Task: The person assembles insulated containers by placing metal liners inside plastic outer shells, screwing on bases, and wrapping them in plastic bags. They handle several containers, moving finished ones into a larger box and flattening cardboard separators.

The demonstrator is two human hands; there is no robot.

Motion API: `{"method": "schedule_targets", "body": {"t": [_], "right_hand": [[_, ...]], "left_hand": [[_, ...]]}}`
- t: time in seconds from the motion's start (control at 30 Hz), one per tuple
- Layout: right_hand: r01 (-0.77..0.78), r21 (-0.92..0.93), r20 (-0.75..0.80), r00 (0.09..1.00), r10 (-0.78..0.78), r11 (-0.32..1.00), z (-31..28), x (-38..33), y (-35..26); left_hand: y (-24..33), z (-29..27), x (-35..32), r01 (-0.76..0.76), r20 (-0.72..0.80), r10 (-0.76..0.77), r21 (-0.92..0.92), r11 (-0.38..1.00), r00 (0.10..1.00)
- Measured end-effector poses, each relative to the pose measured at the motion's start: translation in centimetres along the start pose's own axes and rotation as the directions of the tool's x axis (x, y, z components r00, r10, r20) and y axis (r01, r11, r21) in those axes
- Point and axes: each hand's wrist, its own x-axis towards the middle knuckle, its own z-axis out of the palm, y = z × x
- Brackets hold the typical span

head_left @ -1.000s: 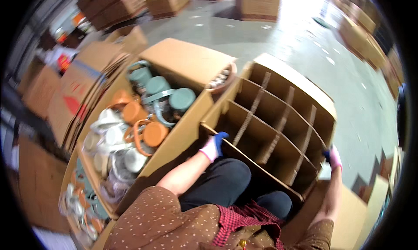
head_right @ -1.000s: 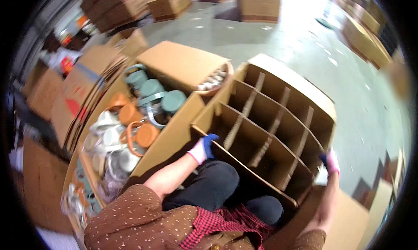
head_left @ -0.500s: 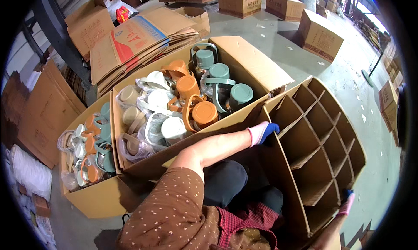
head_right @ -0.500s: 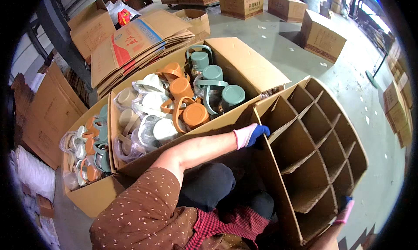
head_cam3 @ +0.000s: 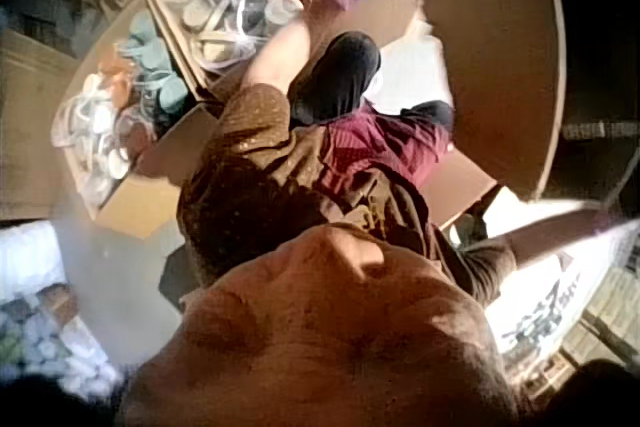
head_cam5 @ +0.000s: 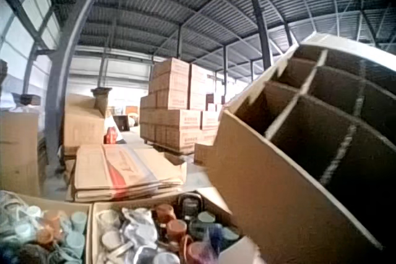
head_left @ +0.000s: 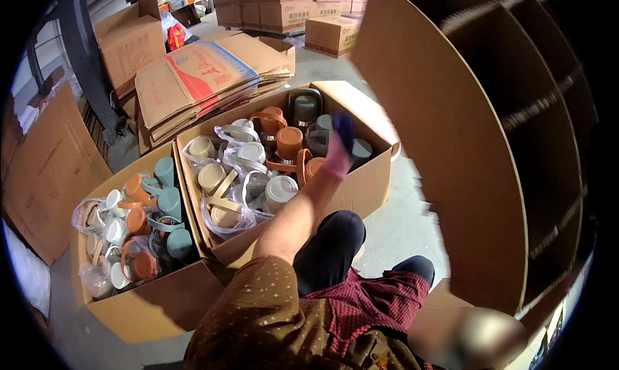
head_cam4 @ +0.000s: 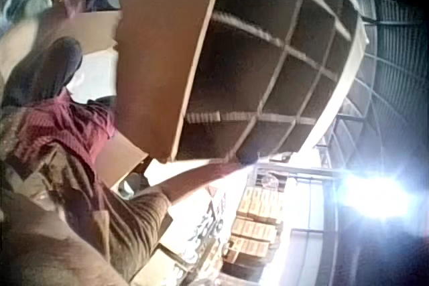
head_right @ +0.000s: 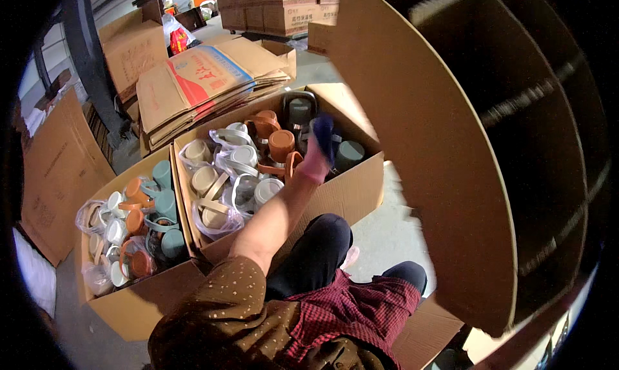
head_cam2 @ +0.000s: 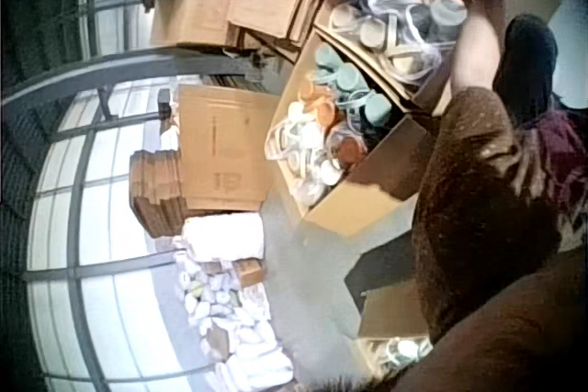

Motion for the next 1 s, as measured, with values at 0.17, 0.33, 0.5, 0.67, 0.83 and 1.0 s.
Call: {"method": "schedule_targets", "body": {"t": [0.17,0.33,0.5,0.67,0.83,1.0], "right_hand": [[-0.065,0.388,0.022,0.998,0.061,0.92,11.0,-2.8,-3.8],[0.317,0.208,0.167,0.921,-0.353,0.925,24.0,-14.3,-11.4],[0.66,0.094,0.153,0.73,-0.666,0.745,25.4,-17.1,-12.8],[0.29,0.325,-0.127,0.957,-0.262,0.9,22.1,-7.7,-3.6],[-0.493,0.444,0.595,0.786,0.165,0.748,32.6,-13.1,5.9],[-0.257,-0.05,0.808,0.558,-0.191,-0.965,40.2,-22.1,0.5]], "left_hand": [[0.3,-9.7,-13.0,0.649,0.11,-0.692,0.267,0.712,0.714],[11.8,-15.4,-12.3,0.459,0.201,-0.445,-0.031,0.888,0.873],[21.3,-13.9,-14.5,-0.057,0.184,0.015,0.223,0.973,0.983],[22.7,-17.5,-16.9,-0.101,0.083,0.085,0.212,0.972,0.993],[20.4,-24.8,-13.5,0.129,0.042,-0.132,0.061,0.99,0.99],[31.0,-21.4,-9.2,0.14,0.161,-0.213,0.376,0.916,0.964]]}}
